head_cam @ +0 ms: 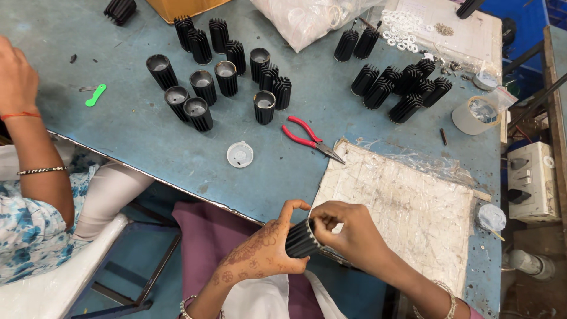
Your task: The person assembles black finned cylindrical components by inserting small metal pins into the base of each unit. They handle the components one at a time, inserting pins and placing the finished units on the table.
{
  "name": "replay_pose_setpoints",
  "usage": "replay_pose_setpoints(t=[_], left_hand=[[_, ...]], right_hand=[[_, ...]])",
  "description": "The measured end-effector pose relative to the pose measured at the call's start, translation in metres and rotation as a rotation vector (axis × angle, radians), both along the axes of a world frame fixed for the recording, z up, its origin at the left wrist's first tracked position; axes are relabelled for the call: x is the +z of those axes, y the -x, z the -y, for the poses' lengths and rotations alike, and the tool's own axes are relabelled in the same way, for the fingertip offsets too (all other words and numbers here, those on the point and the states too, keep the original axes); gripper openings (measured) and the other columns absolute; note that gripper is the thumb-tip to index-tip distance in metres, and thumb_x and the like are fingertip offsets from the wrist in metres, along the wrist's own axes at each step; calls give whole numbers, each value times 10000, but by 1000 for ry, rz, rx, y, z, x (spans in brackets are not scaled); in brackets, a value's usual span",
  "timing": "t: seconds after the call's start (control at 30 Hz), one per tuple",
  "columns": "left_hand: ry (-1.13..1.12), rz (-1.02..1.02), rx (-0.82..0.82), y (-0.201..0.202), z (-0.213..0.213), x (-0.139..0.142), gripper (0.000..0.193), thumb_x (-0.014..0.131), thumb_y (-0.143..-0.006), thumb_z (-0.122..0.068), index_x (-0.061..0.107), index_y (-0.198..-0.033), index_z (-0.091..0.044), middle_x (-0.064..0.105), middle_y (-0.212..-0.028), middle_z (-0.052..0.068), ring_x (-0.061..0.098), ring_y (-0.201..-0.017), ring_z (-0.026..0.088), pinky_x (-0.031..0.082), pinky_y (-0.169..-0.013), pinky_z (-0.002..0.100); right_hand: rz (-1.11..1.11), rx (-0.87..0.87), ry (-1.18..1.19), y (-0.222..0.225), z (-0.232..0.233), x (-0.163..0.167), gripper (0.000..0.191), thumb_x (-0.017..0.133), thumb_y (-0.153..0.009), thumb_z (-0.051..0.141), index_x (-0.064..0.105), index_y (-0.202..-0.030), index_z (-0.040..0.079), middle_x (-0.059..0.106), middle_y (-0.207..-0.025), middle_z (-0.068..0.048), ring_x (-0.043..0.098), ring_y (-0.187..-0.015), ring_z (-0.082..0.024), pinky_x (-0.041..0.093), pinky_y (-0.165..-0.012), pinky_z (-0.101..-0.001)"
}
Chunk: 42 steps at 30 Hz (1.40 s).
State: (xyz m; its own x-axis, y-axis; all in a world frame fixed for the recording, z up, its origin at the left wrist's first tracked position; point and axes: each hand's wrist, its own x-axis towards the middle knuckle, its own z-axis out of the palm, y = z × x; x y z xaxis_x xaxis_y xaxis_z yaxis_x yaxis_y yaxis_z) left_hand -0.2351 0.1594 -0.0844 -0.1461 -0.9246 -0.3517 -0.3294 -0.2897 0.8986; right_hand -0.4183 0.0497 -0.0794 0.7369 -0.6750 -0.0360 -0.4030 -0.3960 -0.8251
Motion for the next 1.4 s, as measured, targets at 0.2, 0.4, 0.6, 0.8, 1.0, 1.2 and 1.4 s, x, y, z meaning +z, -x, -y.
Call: replay_pose_setpoints(t=[0.2, 0.4, 0.6, 0.8, 1.0, 1.2, 1.4], left_hand=[[203, -5, 173, -18, -2, -14, 779, 830, -749, -278, 333, -1332, -136, 704, -1108, 113, 695, -1026, 221, 531, -937, 376], [547, 512, 257, -108, 19, 1, 539, 871, -721, -292, 641, -1172, -108, 648, -1091, 97, 664, -1022, 307, 525, -874, 410], [580, 1038, 57, -146, 74, 2, 481, 738, -698, 6, 685, -1126, -206, 599, -1082, 37, 630, -1057, 270, 534, -871, 392], [593, 1326, -125, -133, 100, -22, 352, 662, -789, 6, 633, -1106, -143, 582, -1107, 72, 598, -1051, 301, 532, -819, 413], [516, 1295, -159, -126, 105, -33, 374, 650, -766, 32, 570, -1096, -124, 572, -1108, 85, 591, -1076, 301, 519, -828, 423], [530, 1215, -191, -130, 107, -27, 392, 658, -754, 51, 551, -1081, -138, 572, -1100, 70, 589, -1098, 297, 514, -867, 434], [409, 1160, -204, -135, 110, -20, 479, 667, -681, 78, 542, -1089, -138, 574, -1103, 59, 581, -1113, 303, 497, -879, 435]], right_hand=[[204, 1, -410, 6, 45, -45, 189, 642, -948, 77, 760, -1024, -51, 758, -856, -93, 698, -736, -122, 591, -698, -284], [340, -137, -288, -7, 93, -108, 212, 601, -992, 85, 718, -1106, -50, 747, -937, -96, 695, -786, -119, 573, -718, -265], [308, -134, -300, 0, 99, -133, 195, 619, -995, 87, 714, -1097, -49, 730, -930, -92, 680, -791, -113, 565, -723, -250], [290, -113, -255, 4, 96, -127, 162, 637, -978, 83, 703, -1074, -30, 732, -927, -77, 688, -792, -100, 570, -715, -244], [263, -116, -205, 5, 91, -119, 152, 656, -968, 85, 716, -1056, -24, 742, -928, -67, 696, -806, -93, 575, -729, -234], [213, -104, -167, 5, 89, -113, 149, 659, -963, 88, 724, -1054, -10, 753, -918, -60, 707, -799, -88, 569, -719, -227], [177, -99, -136, 4, 90, -111, 152, 662, -951, 99, 733, -1038, -4, 756, -905, -51, 709, -777, -79, 561, -697, -221]])
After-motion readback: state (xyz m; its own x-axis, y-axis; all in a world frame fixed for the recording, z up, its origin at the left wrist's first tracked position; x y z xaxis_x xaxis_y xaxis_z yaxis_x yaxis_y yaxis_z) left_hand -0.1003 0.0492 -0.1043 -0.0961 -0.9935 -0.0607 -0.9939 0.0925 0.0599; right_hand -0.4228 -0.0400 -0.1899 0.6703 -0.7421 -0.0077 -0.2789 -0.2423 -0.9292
